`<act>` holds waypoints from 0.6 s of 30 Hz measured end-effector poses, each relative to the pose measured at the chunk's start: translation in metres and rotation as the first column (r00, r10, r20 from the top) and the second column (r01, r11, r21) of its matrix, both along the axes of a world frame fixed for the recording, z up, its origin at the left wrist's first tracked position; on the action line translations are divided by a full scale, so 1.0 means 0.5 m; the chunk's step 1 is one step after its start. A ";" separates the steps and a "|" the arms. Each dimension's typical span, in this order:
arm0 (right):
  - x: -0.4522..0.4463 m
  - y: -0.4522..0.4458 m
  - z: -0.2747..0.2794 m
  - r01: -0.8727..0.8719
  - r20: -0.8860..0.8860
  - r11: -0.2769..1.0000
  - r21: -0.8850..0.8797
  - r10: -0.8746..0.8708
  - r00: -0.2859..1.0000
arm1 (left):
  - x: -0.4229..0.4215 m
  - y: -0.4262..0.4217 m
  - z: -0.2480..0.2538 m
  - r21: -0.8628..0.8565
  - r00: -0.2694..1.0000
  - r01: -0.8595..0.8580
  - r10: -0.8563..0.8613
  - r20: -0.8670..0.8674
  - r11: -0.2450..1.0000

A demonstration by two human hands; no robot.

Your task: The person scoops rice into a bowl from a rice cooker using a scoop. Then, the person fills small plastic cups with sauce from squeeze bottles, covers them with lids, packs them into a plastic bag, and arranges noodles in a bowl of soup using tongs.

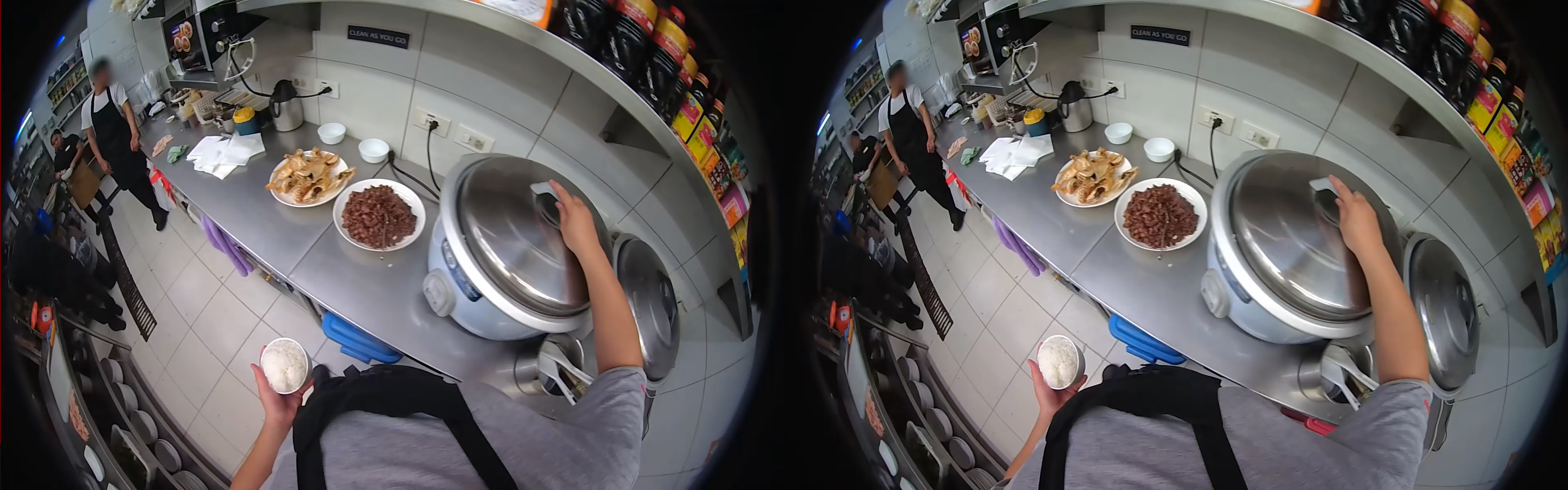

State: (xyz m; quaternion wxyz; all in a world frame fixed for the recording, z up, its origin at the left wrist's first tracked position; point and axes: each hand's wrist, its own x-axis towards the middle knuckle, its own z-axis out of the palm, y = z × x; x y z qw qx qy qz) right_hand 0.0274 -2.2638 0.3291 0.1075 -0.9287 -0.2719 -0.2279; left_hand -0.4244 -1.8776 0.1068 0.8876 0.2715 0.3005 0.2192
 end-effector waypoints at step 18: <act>0.045 0.020 -0.149 0.667 0.474 0.733 0.135 -0.639 0.606 | -0.242 0.572 -0.026 0.042 0.951 -0.307 0.308 -0.022 0.951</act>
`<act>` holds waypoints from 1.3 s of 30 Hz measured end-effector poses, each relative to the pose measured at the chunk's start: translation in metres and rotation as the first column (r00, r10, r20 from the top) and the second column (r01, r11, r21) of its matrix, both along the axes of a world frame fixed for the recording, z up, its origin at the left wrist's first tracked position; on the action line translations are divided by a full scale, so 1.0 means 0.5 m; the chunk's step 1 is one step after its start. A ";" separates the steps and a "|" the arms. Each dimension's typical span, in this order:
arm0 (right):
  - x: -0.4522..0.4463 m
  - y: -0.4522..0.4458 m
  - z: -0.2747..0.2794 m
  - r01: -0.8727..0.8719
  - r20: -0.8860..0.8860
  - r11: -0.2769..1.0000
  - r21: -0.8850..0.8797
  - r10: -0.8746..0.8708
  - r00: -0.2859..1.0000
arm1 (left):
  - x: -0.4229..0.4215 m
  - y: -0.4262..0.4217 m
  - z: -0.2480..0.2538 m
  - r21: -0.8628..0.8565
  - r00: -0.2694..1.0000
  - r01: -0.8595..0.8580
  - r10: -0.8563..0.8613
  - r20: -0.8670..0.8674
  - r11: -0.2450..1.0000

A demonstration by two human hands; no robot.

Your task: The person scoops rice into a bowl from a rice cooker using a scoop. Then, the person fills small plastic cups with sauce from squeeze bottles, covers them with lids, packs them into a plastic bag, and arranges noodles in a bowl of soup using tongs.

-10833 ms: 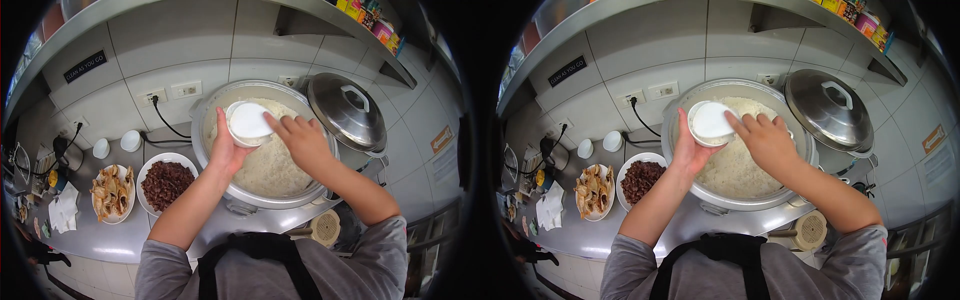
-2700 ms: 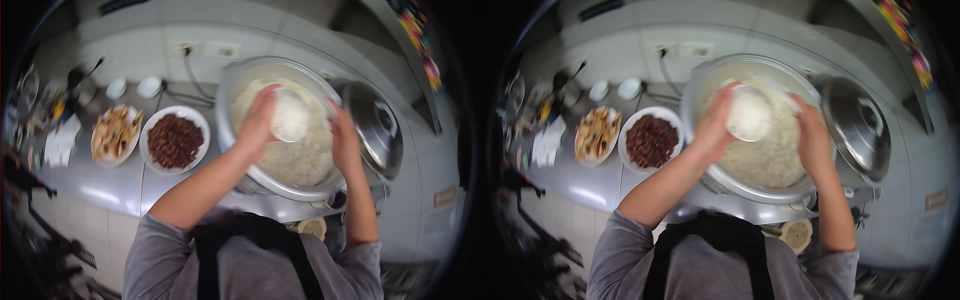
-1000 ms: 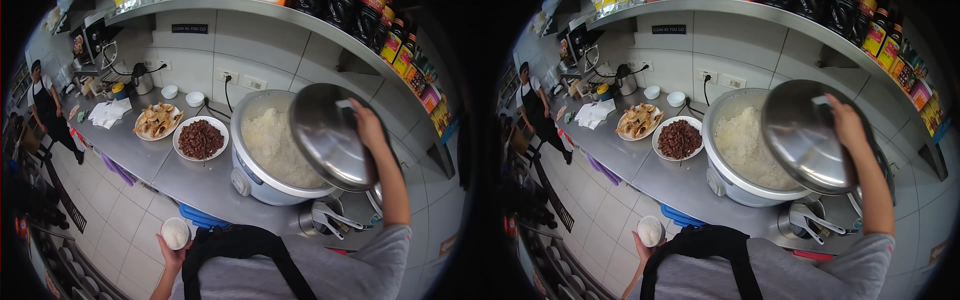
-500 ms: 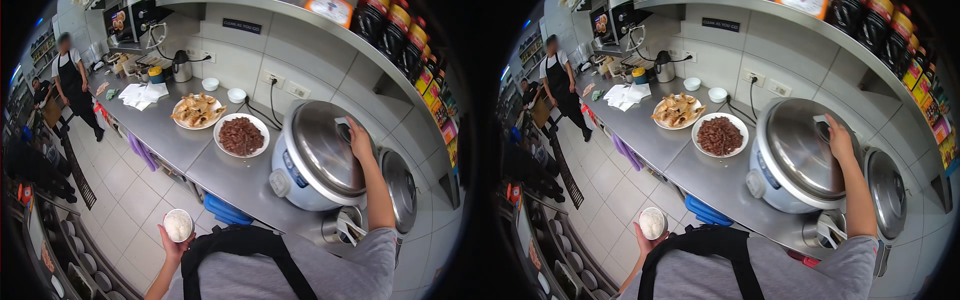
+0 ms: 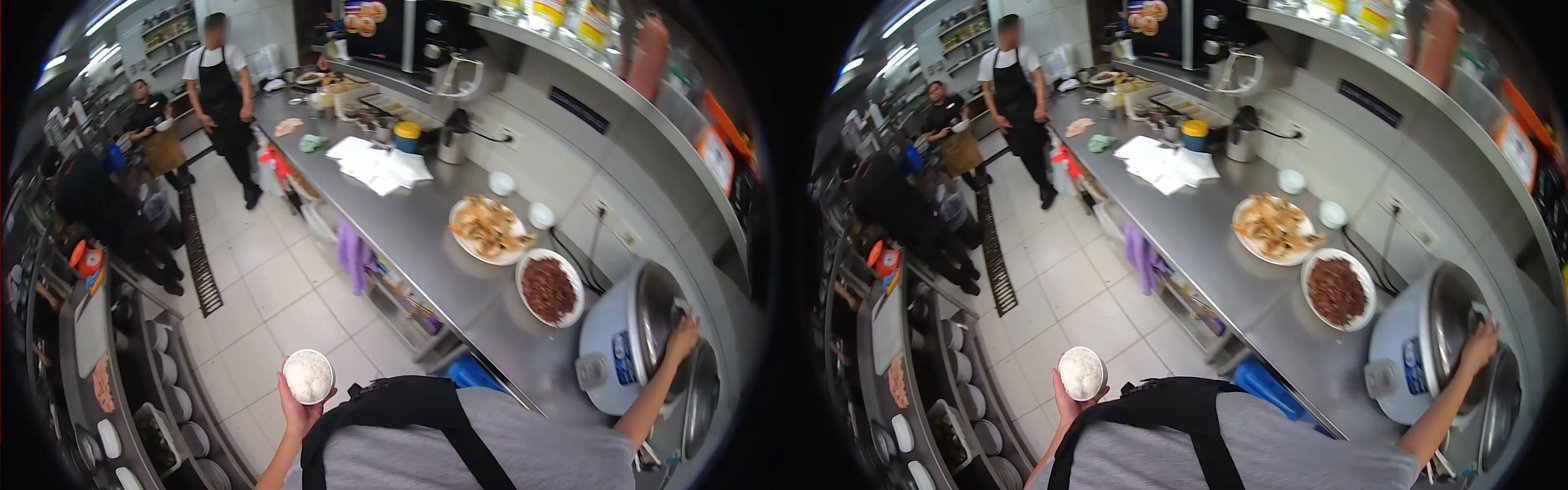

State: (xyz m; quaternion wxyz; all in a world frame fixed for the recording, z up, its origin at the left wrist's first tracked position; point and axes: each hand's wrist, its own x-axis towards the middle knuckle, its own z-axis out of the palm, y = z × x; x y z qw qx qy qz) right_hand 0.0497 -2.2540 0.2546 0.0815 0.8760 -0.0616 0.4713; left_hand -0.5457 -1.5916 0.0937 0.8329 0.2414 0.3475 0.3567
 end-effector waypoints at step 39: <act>-0.091 2.784 -0.365 -0.776 -0.558 0.498 0.388 0.797 0.232 | 0.108 1.715 0.038 0.180 0.951 -0.278 0.297 -0.088 0.944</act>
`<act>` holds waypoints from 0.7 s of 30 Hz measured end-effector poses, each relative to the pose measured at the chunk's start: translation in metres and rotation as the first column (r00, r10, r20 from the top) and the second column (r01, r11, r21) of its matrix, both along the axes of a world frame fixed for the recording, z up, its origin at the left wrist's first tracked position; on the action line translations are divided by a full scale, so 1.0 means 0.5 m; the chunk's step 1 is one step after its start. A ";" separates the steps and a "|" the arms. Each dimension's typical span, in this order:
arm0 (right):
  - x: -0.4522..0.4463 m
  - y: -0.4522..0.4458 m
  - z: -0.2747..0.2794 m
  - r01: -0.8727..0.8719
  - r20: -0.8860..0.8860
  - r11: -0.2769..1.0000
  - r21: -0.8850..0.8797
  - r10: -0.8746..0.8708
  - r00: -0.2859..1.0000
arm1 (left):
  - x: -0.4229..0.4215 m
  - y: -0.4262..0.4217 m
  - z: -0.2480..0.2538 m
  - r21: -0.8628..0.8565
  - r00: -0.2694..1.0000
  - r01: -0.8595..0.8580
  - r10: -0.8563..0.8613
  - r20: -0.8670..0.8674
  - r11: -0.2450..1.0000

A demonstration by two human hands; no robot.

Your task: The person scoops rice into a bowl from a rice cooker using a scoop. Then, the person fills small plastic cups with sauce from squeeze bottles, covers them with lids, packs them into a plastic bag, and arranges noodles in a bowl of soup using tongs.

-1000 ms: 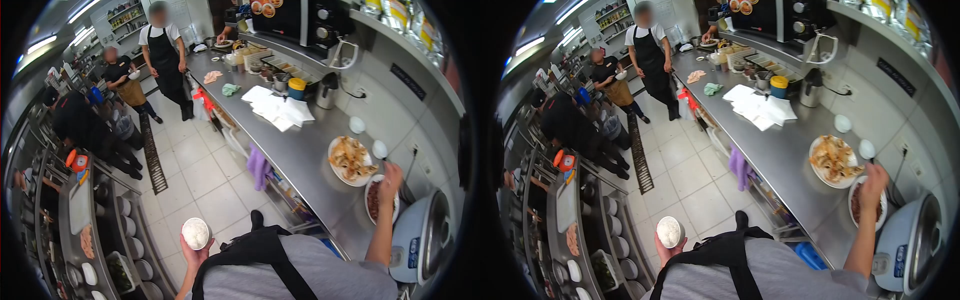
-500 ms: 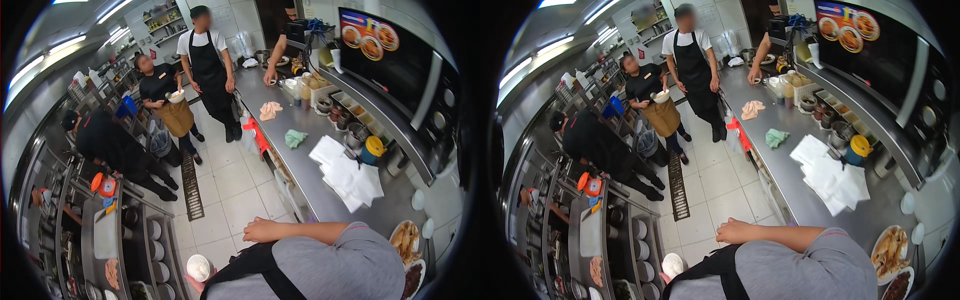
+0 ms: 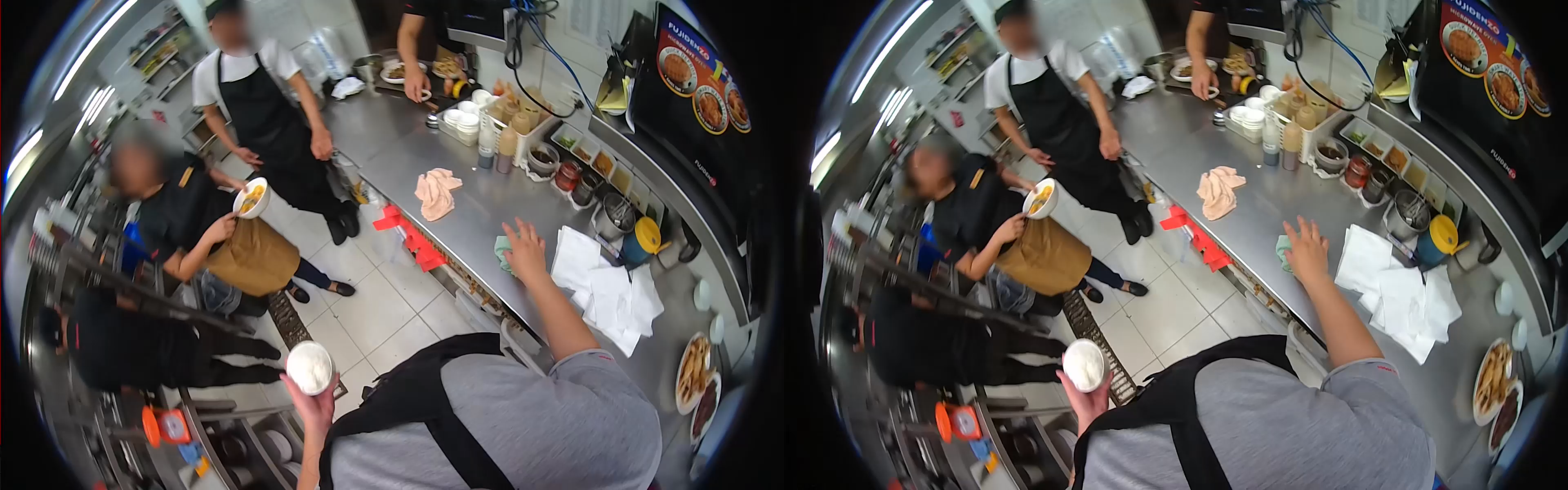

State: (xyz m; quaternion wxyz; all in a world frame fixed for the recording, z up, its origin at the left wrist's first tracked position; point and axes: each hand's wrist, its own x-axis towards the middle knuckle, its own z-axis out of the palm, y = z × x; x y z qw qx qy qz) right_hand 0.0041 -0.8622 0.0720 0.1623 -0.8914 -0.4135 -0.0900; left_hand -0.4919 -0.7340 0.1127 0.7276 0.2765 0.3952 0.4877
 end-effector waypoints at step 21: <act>0.340 0.512 -0.076 0.027 -0.084 0.998 -0.050 -0.031 0.996 | 0.798 0.868 -0.012 -0.035 0.784 0.619 -0.614 0.096 0.785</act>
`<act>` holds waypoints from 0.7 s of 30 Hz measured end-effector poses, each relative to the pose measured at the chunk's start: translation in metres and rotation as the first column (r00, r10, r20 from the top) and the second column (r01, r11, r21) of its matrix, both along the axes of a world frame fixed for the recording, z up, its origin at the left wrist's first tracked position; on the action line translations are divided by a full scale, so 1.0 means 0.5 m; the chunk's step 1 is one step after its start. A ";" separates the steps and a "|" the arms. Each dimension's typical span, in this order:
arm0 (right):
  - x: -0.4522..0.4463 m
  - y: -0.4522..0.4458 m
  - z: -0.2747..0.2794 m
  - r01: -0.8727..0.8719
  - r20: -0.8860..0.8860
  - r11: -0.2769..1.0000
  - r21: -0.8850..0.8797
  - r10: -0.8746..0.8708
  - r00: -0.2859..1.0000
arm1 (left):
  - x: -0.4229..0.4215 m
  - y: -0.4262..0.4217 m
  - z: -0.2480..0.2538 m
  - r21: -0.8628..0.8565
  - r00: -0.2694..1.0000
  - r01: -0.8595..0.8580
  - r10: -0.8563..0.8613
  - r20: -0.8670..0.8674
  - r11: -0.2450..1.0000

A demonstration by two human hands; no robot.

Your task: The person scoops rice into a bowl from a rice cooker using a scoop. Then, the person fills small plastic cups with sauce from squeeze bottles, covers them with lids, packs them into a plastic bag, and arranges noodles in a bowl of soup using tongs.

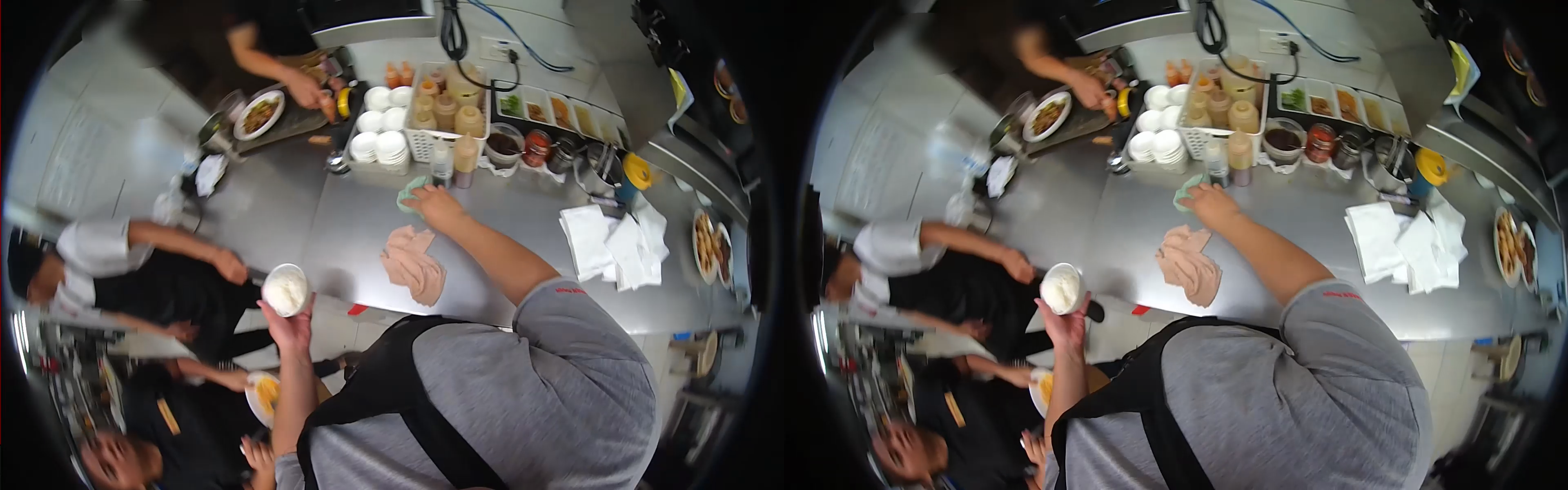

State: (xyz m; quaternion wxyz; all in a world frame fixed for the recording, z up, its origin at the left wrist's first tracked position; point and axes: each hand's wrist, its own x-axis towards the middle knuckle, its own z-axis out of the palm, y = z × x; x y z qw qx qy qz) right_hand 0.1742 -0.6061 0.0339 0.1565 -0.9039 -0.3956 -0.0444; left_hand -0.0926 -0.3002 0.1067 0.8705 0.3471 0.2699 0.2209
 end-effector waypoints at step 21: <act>-0.495 -0.274 0.159 0.878 -0.568 -0.199 0.436 -0.817 0.097 | 0.633 0.401 -0.251 0.966 0.825 0.259 0.515 -0.233 0.023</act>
